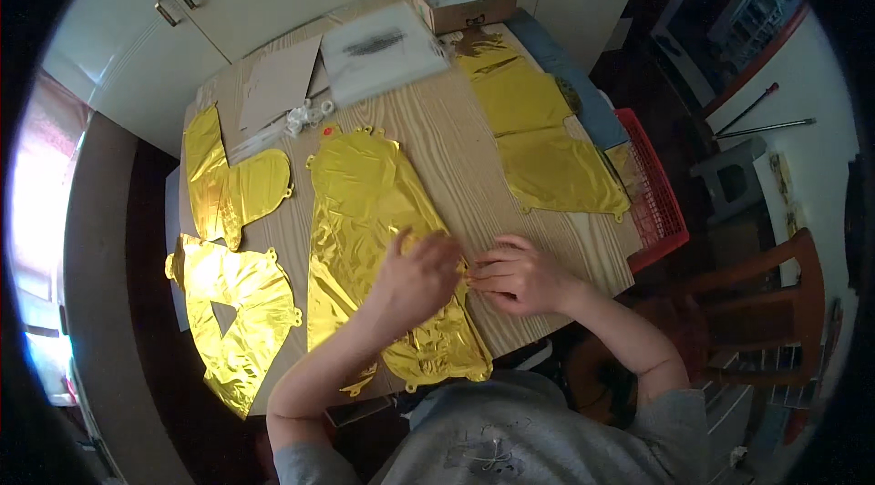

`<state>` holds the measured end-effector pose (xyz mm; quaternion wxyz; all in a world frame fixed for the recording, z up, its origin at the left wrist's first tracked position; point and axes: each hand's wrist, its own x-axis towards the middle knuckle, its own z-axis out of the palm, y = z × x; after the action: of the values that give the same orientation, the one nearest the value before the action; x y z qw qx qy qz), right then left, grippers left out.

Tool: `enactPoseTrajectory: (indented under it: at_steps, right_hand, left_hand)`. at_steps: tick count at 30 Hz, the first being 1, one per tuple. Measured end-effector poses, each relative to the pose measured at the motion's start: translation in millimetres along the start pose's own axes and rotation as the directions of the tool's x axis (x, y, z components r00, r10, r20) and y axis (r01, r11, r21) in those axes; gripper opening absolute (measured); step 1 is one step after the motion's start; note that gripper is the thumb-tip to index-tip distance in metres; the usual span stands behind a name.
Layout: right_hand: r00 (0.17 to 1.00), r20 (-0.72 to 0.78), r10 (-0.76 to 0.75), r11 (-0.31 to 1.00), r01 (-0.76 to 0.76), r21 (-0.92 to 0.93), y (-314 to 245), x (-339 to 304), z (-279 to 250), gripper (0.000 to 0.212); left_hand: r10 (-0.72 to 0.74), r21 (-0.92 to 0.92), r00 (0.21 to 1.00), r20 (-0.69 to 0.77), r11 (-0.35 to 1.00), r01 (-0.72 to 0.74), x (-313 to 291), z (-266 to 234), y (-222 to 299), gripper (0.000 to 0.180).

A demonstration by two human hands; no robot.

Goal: Folding gold-colored foil balloons and placing them into plastic packaging sleeves with cardboard backing sheets.

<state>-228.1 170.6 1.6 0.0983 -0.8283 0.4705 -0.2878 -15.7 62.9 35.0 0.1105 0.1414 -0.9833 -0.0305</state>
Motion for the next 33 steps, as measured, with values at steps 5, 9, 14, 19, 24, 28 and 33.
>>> enactPoseTrajectory:
  at_steps: [5, 9, 14, 19, 24, 28, 33]
  right_hand:
    - [1.000, 0.002, 0.005, 1.000, -0.005, -0.024, -2, 0, -2, 0.015]
    - [1.000, -0.005, 0.001, 1.000, -0.001, -0.016, 0, 0, 0, 0.015]
    - [1.000, -0.021, 0.000, 1.000, 0.000, -0.018, -1, 0, 2, 0.014]
    - [1.000, -0.029, 0.005, 1.000, -0.005, -0.013, -1, 0, 1, 0.014]
    - [1.000, -0.020, 0.003, 1.000, -0.003, -0.006, 0, 0, 0, 0.015]
    - [1.000, -0.028, 0.002, 1.000, -0.002, 0.000, 0, 0, 1, 0.015]
    - [1.000, -0.025, 0.007, 1.000, -0.007, 0.012, 0, -1, 1, 0.016]
  left_hand:
    - [-0.009, -0.023, 0.998, -0.066, 1.000, 0.008, -4, 6, 19, 0.032]
    - [-0.035, 0.003, 0.997, -0.071, 0.999, 0.035, -1, 9, 17, 0.035]
    - [-0.129, 0.040, 0.990, -0.060, 0.990, 0.132, 6, 11, 7, 0.040]
    - [-0.175, 0.061, 0.982, -0.066, 0.982, 0.179, 17, 12, -7, 0.040]
    - [-0.233, 0.065, 0.972, -0.022, 0.970, 0.234, 27, 7, -15, 0.036]
    - [-0.283, 0.103, 0.958, 0.049, 0.955, 0.277, 36, 6, -30, 0.040]
    - [-0.277, 0.150, 0.959, -0.053, 0.948, 0.282, 43, 16, -56, 0.045]
